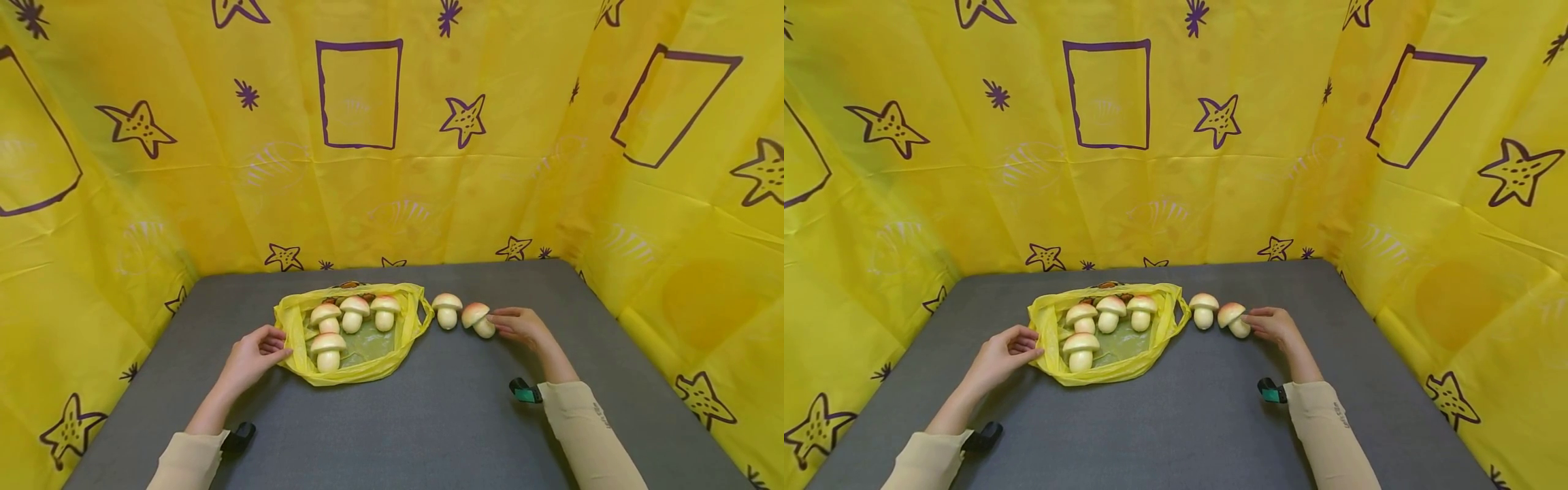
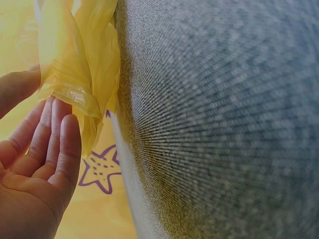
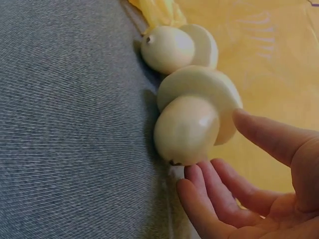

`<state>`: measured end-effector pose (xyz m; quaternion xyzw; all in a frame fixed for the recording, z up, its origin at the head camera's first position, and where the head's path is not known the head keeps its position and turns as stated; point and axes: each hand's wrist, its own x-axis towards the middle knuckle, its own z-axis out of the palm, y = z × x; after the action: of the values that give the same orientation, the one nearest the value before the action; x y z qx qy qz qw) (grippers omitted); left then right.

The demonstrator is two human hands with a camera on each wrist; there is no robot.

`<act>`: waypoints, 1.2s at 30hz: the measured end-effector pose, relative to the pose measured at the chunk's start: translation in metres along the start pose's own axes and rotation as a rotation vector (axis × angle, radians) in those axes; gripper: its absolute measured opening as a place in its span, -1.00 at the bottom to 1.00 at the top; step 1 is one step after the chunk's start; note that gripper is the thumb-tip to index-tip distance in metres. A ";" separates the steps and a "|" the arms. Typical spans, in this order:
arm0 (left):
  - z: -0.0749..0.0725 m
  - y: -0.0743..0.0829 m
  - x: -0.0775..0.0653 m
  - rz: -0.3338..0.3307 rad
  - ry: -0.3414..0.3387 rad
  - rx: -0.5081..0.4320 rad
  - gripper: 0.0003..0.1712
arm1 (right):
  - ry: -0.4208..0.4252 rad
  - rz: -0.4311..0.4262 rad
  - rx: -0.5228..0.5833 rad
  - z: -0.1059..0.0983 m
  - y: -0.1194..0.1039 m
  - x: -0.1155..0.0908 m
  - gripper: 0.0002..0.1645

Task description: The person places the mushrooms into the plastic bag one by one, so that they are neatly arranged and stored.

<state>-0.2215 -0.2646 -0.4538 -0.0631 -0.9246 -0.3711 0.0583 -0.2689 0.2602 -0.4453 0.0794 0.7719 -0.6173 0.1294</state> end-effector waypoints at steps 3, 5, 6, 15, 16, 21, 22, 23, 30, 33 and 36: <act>0.000 0.000 0.000 -0.003 -0.002 0.001 -0.61 | -0.017 -0.007 -0.023 0.003 0.002 0.001 -0.28; 0.000 0.000 0.000 -0.005 -0.003 0.002 -0.61 | -0.020 -0.008 -0.047 0.004 0.003 0.002 -0.28; 0.000 0.000 0.000 -0.005 -0.003 0.002 -0.62 | -0.019 -0.007 -0.058 0.005 0.004 0.002 -0.28; -0.001 0.001 0.000 -0.008 -0.010 -0.001 -0.62 | -0.019 0.003 -0.115 0.010 0.008 0.009 -0.25; 0.000 0.000 0.000 -0.007 -0.010 0.000 -0.62 | -0.019 0.004 -0.116 0.011 0.008 0.009 -0.25; 0.000 0.000 0.000 0.001 -0.005 0.004 -0.62 | -0.018 0.000 -0.143 0.012 0.007 0.009 -0.25; 0.000 -0.001 0.000 0.003 -0.004 0.005 -0.62 | -0.019 -0.003 -0.147 0.013 0.007 0.009 -0.25; 0.000 -0.001 0.000 0.004 -0.003 0.004 -0.63 | -0.020 -0.006 -0.151 0.013 0.007 0.009 -0.25; 0.000 -0.002 -0.001 0.012 0.000 0.001 -0.63 | -0.046 -0.027 -0.191 0.015 0.007 0.007 -0.25; 0.000 -0.002 -0.001 0.012 0.001 0.000 -0.63 | -0.059 -0.027 -0.214 0.015 0.006 0.006 -0.25; -0.001 -0.002 -0.002 0.009 0.002 -0.004 -0.63 | -0.055 -0.028 -0.243 0.015 0.005 0.005 -0.24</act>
<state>-0.2201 -0.2664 -0.4549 -0.0669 -0.9236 -0.3726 0.0608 -0.2706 0.2462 -0.4546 0.0355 0.8382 -0.5229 0.1506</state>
